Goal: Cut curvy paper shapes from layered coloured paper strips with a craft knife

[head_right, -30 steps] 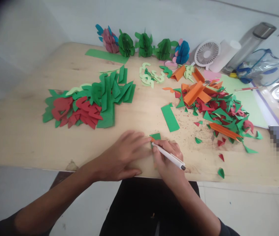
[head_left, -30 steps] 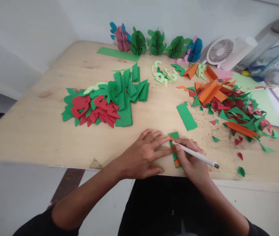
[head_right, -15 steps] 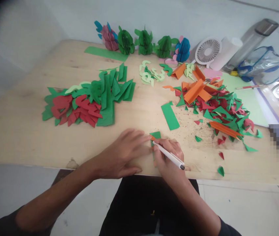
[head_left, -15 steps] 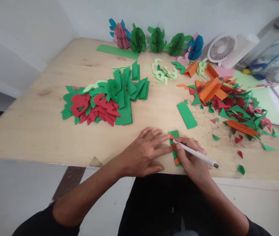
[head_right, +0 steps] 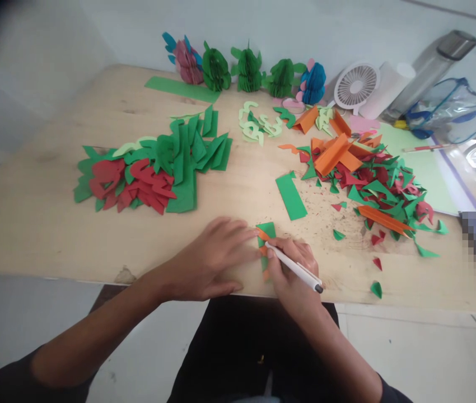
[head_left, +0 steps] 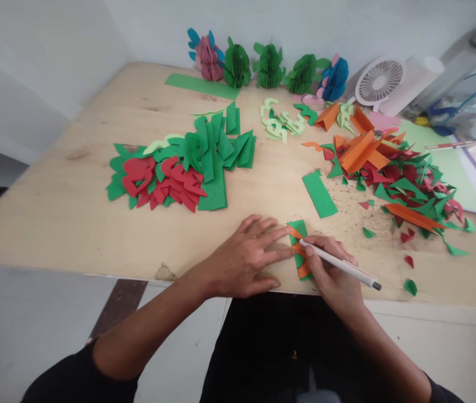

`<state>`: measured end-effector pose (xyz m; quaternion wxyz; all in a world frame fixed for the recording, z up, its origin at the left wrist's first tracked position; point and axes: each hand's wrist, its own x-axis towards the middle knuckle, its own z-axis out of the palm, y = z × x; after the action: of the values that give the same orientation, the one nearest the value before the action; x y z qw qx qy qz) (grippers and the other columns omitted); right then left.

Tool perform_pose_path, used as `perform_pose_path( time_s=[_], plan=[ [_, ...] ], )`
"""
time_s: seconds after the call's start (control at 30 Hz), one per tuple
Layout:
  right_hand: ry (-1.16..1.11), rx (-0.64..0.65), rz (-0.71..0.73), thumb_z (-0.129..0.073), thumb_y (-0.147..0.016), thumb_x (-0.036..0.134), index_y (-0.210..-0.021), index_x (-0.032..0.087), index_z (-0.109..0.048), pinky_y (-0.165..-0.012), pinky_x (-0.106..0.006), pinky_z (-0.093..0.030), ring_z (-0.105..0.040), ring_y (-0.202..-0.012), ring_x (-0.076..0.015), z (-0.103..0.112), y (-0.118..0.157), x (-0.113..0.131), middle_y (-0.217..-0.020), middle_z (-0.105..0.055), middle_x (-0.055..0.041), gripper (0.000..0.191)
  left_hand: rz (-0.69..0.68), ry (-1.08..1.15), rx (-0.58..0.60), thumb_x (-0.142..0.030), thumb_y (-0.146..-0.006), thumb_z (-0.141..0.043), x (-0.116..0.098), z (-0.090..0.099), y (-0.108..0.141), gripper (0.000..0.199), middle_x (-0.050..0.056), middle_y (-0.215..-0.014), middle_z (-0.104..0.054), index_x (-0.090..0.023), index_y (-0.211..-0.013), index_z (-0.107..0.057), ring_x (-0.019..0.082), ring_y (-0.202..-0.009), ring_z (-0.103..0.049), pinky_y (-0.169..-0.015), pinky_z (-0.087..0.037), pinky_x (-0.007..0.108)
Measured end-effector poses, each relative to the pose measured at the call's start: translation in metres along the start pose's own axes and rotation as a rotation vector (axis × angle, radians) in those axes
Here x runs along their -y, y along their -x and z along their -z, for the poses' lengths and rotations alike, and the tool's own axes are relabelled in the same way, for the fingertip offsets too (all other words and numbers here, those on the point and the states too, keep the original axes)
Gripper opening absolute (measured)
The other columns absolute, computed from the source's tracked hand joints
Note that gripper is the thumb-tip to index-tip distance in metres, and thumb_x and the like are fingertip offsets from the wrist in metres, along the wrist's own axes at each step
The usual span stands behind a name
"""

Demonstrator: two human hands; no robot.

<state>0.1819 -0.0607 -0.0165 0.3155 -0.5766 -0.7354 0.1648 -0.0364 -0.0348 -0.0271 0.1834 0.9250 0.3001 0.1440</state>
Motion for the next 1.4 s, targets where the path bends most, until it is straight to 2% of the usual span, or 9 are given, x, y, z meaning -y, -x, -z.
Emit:
perform_pose_path(
  time_s=[0.33, 0.83, 1.1, 1.27, 1.4],
  plan=[
    [-0.010, 0.016, 0.041, -0.053, -0.092, 0.028, -0.093, 0.024, -0.065, -0.074, -0.034, -0.052, -0.070, -0.081, -0.0200, -0.006, -0.006, 0.001, -0.088, -0.076, -0.0041, 0.013, -0.009, -0.010, -0.002, -0.047, -0.085, -0.063, 0.000, -0.001, 0.000, 0.061, 0.013, -0.151, -0.042, -0.027, -0.141, -0.048, 0.038, -0.136, -0.034, -0.112, -0.022, 0.062],
    [0.052, 0.011, 0.101, -0.052, -0.093, 0.025, -0.094, 0.023, -0.063, -0.071, -0.034, -0.049, -0.069, -0.074, -0.0186, 0.000, 0.000, -0.001, -0.084, -0.075, -0.0029, 0.011, 0.001, -0.015, -0.007, -0.050, -0.086, -0.060, 0.001, -0.002, 0.001, 0.054, 0.011, -0.151, -0.042, -0.027, -0.134, -0.054, 0.037, -0.136, -0.034, -0.113, -0.022, 0.060],
    [0.065, -0.016, 0.133, -0.053, -0.091, 0.021, -0.093, 0.023, -0.062, -0.070, -0.033, -0.050, -0.069, -0.074, -0.0180, 0.005, 0.002, -0.001, -0.083, -0.075, -0.0020, 0.010, 0.005, -0.013, 0.010, -0.052, -0.086, -0.059, 0.001, -0.003, 0.001, 0.056, 0.010, -0.151, -0.043, -0.028, -0.137, -0.053, 0.037, -0.136, -0.033, -0.112, -0.022, 0.060],
    [0.059, 0.001, 0.103, -0.052, -0.092, 0.022, -0.095, 0.023, -0.063, -0.071, -0.033, -0.050, -0.070, -0.075, -0.0188, 0.006, 0.005, -0.001, -0.083, -0.075, -0.0025, 0.011, 0.004, -0.013, 0.010, -0.051, -0.085, -0.061, 0.001, -0.001, 0.000, 0.056, 0.009, -0.151, -0.042, -0.029, -0.136, -0.054, 0.036, -0.136, -0.033, -0.112, -0.021, 0.060],
    [0.002, 0.019, 0.009, -0.052, -0.092, 0.027, -0.093, 0.024, -0.064, -0.074, -0.035, -0.050, -0.069, -0.079, -0.0202, 0.006, 0.006, -0.002, -0.085, -0.075, -0.0028, 0.012, 0.010, -0.015, 0.024, -0.050, -0.087, -0.060, 0.000, 0.000, 0.000, 0.056, 0.010, -0.152, -0.041, -0.028, -0.137, -0.053, 0.037, -0.136, -0.033, -0.112, -0.021, 0.060]
  ],
)
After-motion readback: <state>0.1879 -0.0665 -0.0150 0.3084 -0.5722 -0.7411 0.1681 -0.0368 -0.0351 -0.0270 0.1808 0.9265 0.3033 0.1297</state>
